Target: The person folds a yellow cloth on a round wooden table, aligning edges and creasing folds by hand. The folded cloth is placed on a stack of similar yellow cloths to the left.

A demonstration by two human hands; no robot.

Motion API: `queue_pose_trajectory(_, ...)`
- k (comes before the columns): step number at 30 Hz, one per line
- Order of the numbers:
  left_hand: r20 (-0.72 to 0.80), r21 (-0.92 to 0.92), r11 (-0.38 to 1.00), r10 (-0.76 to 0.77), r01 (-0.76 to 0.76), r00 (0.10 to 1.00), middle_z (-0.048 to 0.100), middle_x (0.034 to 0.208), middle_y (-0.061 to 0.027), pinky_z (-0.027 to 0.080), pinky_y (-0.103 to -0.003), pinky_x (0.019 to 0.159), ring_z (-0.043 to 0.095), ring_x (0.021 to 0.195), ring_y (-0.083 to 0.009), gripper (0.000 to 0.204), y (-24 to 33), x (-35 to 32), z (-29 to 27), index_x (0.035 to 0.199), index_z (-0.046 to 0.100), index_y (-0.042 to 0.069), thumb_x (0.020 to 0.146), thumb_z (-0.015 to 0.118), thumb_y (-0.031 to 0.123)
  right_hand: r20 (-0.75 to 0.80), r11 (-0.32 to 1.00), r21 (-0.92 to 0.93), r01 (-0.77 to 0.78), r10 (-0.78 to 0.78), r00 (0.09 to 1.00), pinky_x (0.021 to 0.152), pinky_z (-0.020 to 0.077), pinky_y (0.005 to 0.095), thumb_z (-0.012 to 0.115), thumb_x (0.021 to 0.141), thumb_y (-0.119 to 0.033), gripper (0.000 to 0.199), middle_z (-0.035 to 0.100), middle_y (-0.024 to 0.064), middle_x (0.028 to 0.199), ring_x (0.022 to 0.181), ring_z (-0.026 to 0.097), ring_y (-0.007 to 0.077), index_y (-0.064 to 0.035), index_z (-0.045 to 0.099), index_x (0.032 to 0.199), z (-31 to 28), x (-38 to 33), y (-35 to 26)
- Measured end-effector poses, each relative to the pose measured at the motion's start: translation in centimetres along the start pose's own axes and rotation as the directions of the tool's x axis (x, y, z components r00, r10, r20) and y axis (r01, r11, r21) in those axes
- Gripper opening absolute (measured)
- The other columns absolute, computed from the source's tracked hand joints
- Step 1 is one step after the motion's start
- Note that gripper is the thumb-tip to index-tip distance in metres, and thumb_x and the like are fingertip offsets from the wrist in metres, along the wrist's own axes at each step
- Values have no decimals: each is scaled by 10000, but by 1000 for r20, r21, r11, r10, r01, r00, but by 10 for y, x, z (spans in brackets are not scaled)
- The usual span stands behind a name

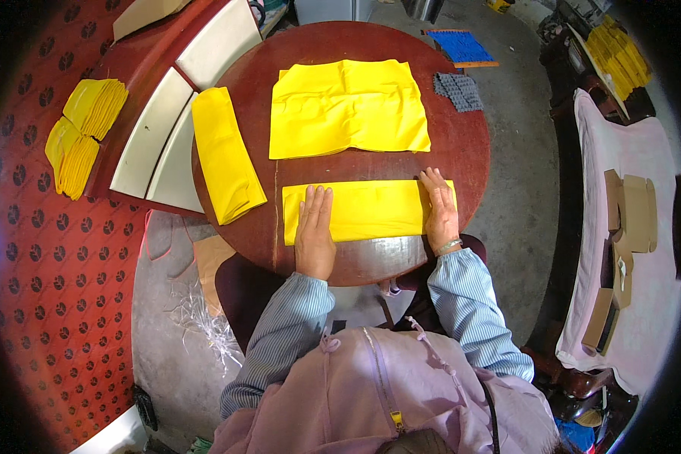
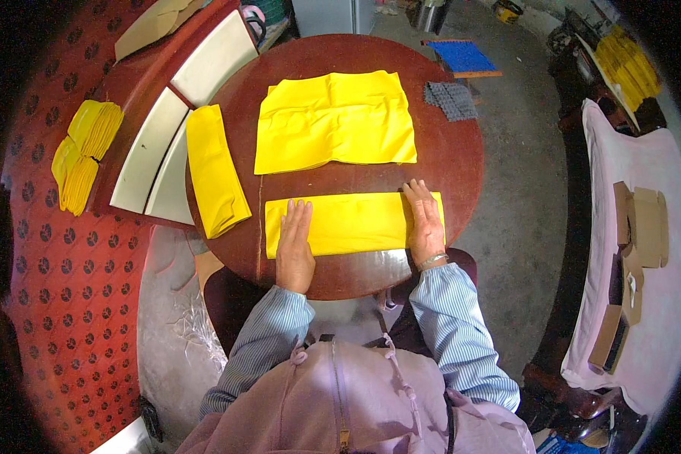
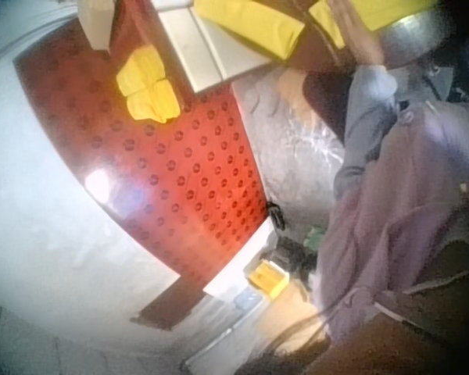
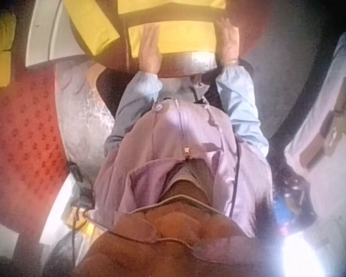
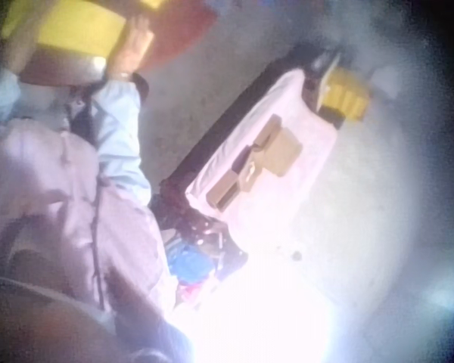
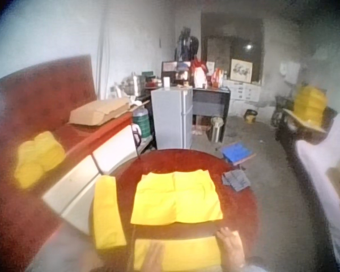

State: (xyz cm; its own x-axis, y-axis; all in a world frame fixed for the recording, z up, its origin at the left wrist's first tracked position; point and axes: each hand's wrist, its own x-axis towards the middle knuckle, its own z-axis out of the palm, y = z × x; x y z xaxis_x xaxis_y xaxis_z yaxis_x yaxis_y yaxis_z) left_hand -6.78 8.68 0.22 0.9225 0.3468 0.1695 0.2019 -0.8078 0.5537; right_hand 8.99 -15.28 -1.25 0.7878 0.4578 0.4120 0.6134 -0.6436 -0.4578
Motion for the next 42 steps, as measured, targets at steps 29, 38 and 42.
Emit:
queue_pose_trajectory(29, -4, 452, 885, -119, 108, 993, 100, 1707, -384, 72, -625, 1295, 62, 1609, -528, 939, 13, 9, 15, 1698, 225, 107, 1013, 555, 658, 340, 879, -471, 76, 101, 935, 1332, 109, 491, 385, 1063, -687, 837, 183, 163, 1771, 1649, 129, 317, -147, 273, 1692, -4, 1, -16)
queue_pose_trajectory(38, -59, 446, 874, -187, 194, 981, 2, 1750, -303, 3, -556, 1322, 4, 1634, -457, 1044, 14, 13, 22, 1708, 113, 96, 990, 507, 743, 351, 889, -452, 70, 105, 930, 1336, 105, 469, 396, 1066, -665, 858, 187, 168, 1769, 1651, 121, 306, -89, 258, 1687, -5, 2, -12)
queue_pose_trajectory(42, -67, 462, 872, -148, 162, 987, 3, 1754, -294, 27, -522, 1331, 4, 1634, -457, 1059, 1, 7, 18, 1706, 107, 85, 985, 513, 747, 339, 863, -504, 42, 153, 928, 1340, 99, 450, 381, 1084, -636, 849, 179, 157, 1772, 1653, 115, 284, -53, 240, 1684, -8, 1, -5)
